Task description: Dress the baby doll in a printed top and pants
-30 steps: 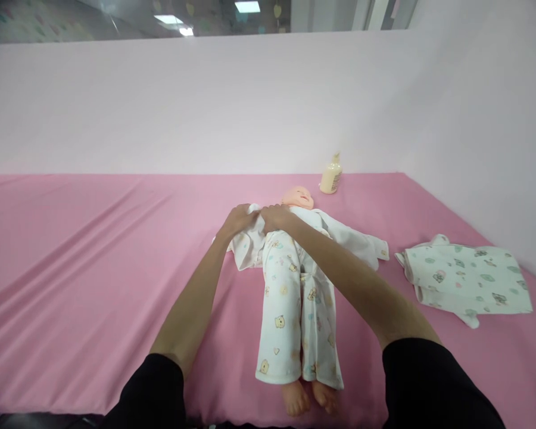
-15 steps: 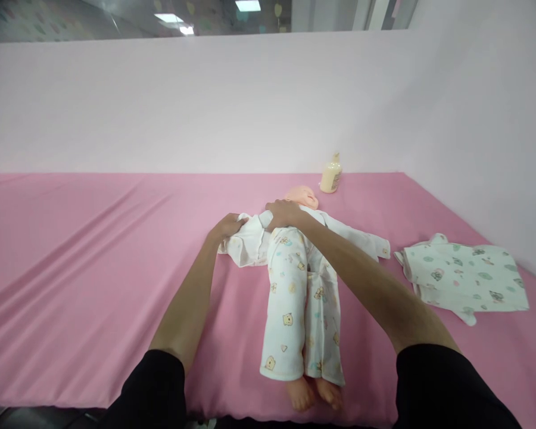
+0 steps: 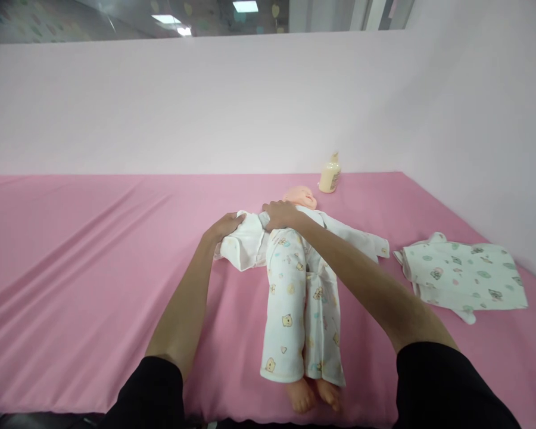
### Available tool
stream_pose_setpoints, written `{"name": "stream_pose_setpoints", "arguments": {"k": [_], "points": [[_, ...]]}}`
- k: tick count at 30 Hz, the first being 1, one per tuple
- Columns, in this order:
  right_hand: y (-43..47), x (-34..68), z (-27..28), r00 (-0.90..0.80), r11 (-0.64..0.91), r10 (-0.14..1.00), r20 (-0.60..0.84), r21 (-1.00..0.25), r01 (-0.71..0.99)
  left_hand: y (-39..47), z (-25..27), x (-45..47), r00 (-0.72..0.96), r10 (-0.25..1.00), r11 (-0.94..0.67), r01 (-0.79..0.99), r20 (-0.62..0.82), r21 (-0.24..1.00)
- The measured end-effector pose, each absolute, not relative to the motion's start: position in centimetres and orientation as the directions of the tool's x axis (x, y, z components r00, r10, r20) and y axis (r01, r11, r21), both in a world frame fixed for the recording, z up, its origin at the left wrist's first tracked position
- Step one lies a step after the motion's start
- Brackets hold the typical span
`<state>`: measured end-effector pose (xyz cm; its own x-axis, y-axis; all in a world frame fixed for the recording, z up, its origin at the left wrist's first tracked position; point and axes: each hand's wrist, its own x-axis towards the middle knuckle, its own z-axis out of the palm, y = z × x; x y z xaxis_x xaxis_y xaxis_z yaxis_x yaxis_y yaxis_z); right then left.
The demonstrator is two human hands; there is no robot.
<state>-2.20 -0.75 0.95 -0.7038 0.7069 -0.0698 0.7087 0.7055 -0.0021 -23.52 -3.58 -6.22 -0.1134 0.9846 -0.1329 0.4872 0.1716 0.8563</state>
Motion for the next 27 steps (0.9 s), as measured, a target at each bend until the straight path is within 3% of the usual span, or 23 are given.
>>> {"name": "stream_pose_setpoints", "arguments": {"k": [7,15,21,27], "points": [[-0.3,-3.7,0.5,-0.806,0.811,0.583,-0.102,0.009,0.585,-4.3,-4.5,-23.3,-0.097,0.983,0.181,0.439,-0.154,0.880],[-0.4,-2.9,0.5,-0.809,0.809,0.587,0.024,0.012,0.588,-4.9,-4.5,-24.2,-0.051,0.987,0.162,0.346,-0.154,0.924],[-0.4,-2.2,0.6,-0.775,0.775,0.629,0.059,0.029,0.631,-7.2,-3.5,-27.1,0.043,0.939,0.309,0.337,-0.342,0.890],[-0.3,-2.2,0.0,-0.759,0.761,0.647,0.074,-0.001,0.649,-7.8,-2.3,-27.1,0.070,0.950,0.269,0.305,-0.303,0.913]]}}
